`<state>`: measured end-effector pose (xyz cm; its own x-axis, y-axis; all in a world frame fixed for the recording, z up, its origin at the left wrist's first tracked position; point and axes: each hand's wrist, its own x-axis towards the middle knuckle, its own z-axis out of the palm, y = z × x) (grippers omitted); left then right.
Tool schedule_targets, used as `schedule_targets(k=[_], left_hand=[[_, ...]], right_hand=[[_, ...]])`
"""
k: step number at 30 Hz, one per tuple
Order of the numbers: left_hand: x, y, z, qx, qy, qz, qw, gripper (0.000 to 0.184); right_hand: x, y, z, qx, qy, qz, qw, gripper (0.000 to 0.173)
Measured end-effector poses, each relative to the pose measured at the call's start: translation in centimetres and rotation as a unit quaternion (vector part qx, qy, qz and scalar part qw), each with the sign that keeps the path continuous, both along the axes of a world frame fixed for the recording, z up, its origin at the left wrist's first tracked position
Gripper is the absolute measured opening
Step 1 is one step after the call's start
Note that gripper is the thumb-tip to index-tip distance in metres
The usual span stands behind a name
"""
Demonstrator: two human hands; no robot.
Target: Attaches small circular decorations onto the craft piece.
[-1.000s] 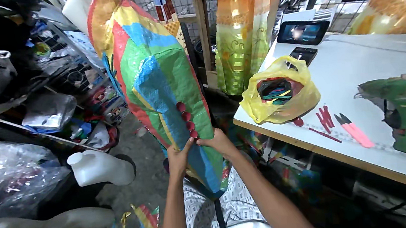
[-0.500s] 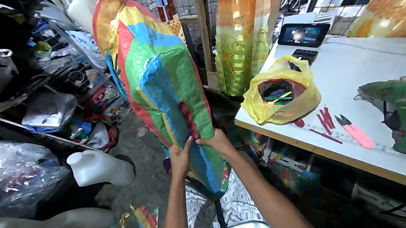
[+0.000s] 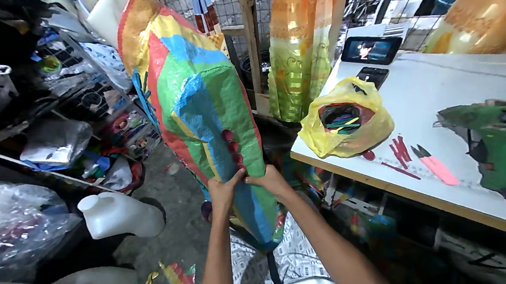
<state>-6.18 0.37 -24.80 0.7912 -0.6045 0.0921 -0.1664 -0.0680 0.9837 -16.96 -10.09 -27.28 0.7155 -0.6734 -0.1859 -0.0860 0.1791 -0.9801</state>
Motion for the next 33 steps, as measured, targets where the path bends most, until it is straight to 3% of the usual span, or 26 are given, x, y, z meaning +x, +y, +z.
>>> schedule_targets(k=[17,21,24,27,30,33], left_hand=[[-0.7,-1.0,-1.5,-0.061,0.003,0.045,0.997,0.016],[-0.6,-0.8,-1.2,-0.035,0.001,0.036,0.999,0.019],[0.2,0.9,-0.4,0.011,0.012,0.003,1.0,0.032],[2.1,4.1,-1.1,-0.002,-0.001,-0.068,0.998,0.05],[4.9,7.7,-3.2,-0.01,0.001,-0.062,0.998,0.055],[7.6,10.4,-3.7,0.007,0.048,0.031,0.998,0.042]], right_hand=[[0.4,0.0,-0.3,-0.015,-0.003,-0.023,1.0,0.035],[0.4,-0.1,-0.7,-0.011,-0.014,-0.018,1.0,0.038],[-0.8,-0.9,-1.6,-0.036,-0.043,0.012,0.998,0.056],[-3.2,-2.0,-3.4,-0.087,-0.038,0.028,0.995,0.069],[-6.4,-2.3,-5.3,-0.107,0.023,0.019,0.994,0.063],[-9.1,-1.8,-7.2,-0.077,0.077,0.025,0.994,0.046]])
